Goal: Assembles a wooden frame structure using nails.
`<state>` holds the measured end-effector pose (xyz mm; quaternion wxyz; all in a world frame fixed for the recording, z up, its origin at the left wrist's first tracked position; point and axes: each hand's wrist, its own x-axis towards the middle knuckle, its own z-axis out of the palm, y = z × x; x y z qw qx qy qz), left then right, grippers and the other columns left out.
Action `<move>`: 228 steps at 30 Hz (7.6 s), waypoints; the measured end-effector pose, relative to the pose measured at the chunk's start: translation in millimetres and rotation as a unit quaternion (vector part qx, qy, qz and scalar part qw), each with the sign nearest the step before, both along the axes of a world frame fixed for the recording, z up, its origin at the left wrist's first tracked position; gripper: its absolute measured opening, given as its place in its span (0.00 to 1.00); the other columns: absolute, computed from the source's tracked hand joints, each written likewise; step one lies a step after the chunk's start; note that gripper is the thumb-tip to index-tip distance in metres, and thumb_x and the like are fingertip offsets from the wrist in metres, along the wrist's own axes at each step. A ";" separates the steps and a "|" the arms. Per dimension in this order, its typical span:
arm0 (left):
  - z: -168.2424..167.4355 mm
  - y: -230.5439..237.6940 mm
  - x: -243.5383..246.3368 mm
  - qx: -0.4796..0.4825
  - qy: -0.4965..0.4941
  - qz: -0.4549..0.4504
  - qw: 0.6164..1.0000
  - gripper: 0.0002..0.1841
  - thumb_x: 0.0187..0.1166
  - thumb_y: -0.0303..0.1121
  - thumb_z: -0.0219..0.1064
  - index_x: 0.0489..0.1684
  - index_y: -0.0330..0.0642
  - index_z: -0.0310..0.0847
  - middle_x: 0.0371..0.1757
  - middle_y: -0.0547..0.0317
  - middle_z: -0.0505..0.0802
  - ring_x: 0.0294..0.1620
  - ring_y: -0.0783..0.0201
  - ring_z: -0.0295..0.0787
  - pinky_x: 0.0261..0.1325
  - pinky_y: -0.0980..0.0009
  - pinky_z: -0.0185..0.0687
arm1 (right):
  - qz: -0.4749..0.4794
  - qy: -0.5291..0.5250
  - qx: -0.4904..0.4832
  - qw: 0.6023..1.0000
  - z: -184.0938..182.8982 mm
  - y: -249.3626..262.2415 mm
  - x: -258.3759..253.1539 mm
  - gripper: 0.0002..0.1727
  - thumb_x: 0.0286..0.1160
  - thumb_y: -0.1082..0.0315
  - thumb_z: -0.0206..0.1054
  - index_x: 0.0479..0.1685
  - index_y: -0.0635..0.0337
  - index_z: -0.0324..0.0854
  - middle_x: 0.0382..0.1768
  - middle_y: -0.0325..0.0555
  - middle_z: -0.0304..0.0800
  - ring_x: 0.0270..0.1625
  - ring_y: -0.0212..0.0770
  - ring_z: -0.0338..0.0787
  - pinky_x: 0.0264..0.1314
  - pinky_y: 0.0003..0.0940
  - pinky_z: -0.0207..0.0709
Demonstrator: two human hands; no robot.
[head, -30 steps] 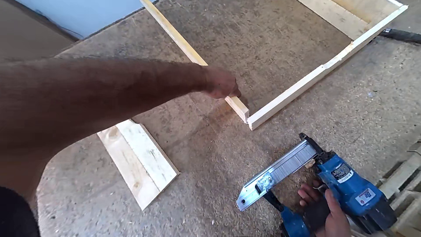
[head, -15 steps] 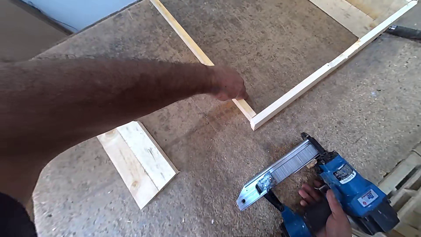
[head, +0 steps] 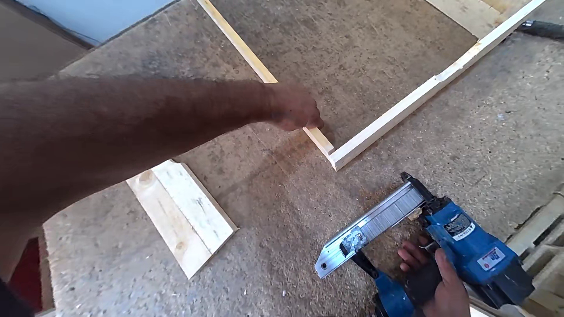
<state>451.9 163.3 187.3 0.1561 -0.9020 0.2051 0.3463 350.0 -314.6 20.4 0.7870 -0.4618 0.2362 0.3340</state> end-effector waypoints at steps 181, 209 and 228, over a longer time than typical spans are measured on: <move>-83.9 -44.2 -73.4 -0.250 -0.442 0.020 0.861 0.20 0.63 0.52 0.79 0.35 0.45 0.82 0.36 0.52 0.89 0.44 0.46 0.83 0.58 0.44 0.66 | 0.001 0.013 0.168 0.986 -8.3 103.3 -77.3 0.21 0.70 0.68 0.69 0.64 0.57 0.85 0.52 0.59 0.90 0.27 0.40 0.88 0.33 0.38 0.88; -23.0 -23.6 -30.7 -0.082 -0.112 0.178 0.974 0.06 0.74 0.38 0.72 0.44 0.54 0.88 0.30 0.55 0.88 0.37 0.49 0.87 0.39 0.42 0.76 | 0.002 0.039 0.244 0.969 -9.8 95.8 -73.0 0.24 0.64 0.66 0.76 0.63 0.61 0.84 0.40 0.55 0.92 0.28 0.42 0.91 0.37 0.41 0.90; -25.8 -29.6 -27.0 -0.061 -0.134 0.171 0.974 0.06 0.69 0.36 0.74 0.41 0.52 0.91 0.32 0.51 0.91 0.43 0.42 0.89 0.45 0.36 0.79 | 0.018 0.050 0.173 0.984 -0.9 96.9 -60.3 0.21 0.66 0.71 0.70 0.62 0.62 0.82 0.34 0.53 0.88 0.25 0.41 0.88 0.34 0.42 0.90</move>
